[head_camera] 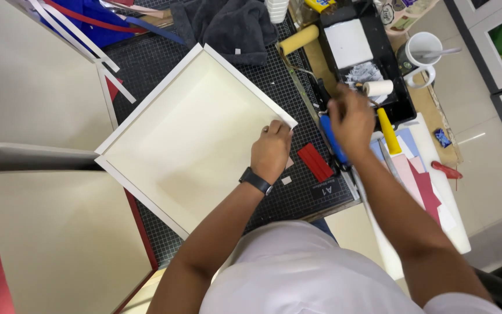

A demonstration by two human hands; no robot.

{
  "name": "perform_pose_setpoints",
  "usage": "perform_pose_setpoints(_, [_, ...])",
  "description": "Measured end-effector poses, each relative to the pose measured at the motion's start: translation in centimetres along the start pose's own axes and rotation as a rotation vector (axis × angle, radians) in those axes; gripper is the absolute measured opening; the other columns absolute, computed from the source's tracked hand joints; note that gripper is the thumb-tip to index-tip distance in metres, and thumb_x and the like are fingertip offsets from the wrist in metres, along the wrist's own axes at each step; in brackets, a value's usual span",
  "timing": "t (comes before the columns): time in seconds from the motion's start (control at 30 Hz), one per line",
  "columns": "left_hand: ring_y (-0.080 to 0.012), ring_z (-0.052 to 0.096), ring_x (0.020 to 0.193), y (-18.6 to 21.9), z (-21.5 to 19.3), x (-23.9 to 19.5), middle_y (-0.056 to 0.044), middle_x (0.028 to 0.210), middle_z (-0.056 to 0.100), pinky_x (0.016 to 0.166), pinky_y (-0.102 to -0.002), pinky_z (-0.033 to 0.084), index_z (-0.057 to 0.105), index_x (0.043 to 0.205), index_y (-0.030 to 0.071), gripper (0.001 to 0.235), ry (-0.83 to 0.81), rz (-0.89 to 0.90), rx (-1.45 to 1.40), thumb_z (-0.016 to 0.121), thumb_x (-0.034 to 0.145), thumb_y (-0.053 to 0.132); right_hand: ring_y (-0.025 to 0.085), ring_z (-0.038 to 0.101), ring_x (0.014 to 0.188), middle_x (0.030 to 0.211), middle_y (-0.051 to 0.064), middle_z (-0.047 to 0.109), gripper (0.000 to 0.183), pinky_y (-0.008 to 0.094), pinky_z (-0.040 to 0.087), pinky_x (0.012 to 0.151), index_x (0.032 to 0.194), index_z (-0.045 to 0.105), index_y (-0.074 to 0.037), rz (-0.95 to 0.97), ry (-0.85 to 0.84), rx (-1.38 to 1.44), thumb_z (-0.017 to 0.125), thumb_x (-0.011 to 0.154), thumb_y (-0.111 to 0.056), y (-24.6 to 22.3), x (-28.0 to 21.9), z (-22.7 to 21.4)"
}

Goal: Lining the interior of a white box with paper using glue and scissors

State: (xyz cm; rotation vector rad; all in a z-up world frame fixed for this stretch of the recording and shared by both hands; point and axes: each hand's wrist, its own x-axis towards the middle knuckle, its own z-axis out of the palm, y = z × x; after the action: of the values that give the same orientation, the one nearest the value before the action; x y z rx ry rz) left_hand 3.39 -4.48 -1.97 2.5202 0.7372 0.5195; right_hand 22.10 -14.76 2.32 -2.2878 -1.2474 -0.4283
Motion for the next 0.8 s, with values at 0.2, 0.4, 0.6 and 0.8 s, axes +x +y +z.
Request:
perform_pose_setpoints(0.2, [-0.0361,0.061,0.106,1.5,-3.0,0.2,-0.015,0.125,0.058,0.063,-0.050,0.059,0.067,0.106,0.003,0.024,0.058,-0.045,-0.030,0.060,0.099,0.026,0.033,0.069,0.087,0.082,-0.004,0.074,0.025,0.057,0.049,0.054,0.122,0.071,-0.021,-0.091,0.049,-0.147,0.076,0.097,-0.019,9.2,17.2,4.6])
perform_pose_setpoints(0.4, [-0.0417,0.060,0.108,1.7,-5.2,1.0,-0.015,0.127,0.058,0.059,-0.055,0.059,0.073,0.102,0.007,0.037,-0.102,-0.185,-0.100,0.066,0.095,0.043,0.044,0.066,0.099,0.109,0.013,0.073,0.029,0.056,0.048,0.082,0.112,0.078,-0.027,-0.244,-0.200,-0.442,0.074,0.083,-0.024,18.6,29.3,14.9])
perform_pose_setpoints(0.6, [-0.0345,0.069,0.084,5.9,-17.6,11.6,-0.012,0.108,0.068,0.062,-0.047,0.057,0.069,0.119,0.007,0.042,-0.160,-0.006,-0.283,0.059,0.099,0.043,0.046,0.045,0.131,0.142,0.018,0.059,0.044,0.056,0.038,0.101,0.133,0.071,-0.024,-0.233,-0.499,-0.617,0.055,0.093,-0.014,19.6,36.7,20.1])
perform_pose_setpoints(0.8, [-0.0373,0.064,0.109,6.7,-5.5,33.4,-0.011,0.114,0.066,0.081,-0.054,0.053,0.072,0.119,0.020,0.039,-0.148,0.157,-0.209,0.058,0.094,0.046,0.047,0.057,0.115,0.112,0.018,0.070,0.028,0.058,0.039,0.101,0.111,0.076,-0.025,-0.363,-0.291,-0.609,0.055,0.093,-0.023,21.2,38.3,23.1])
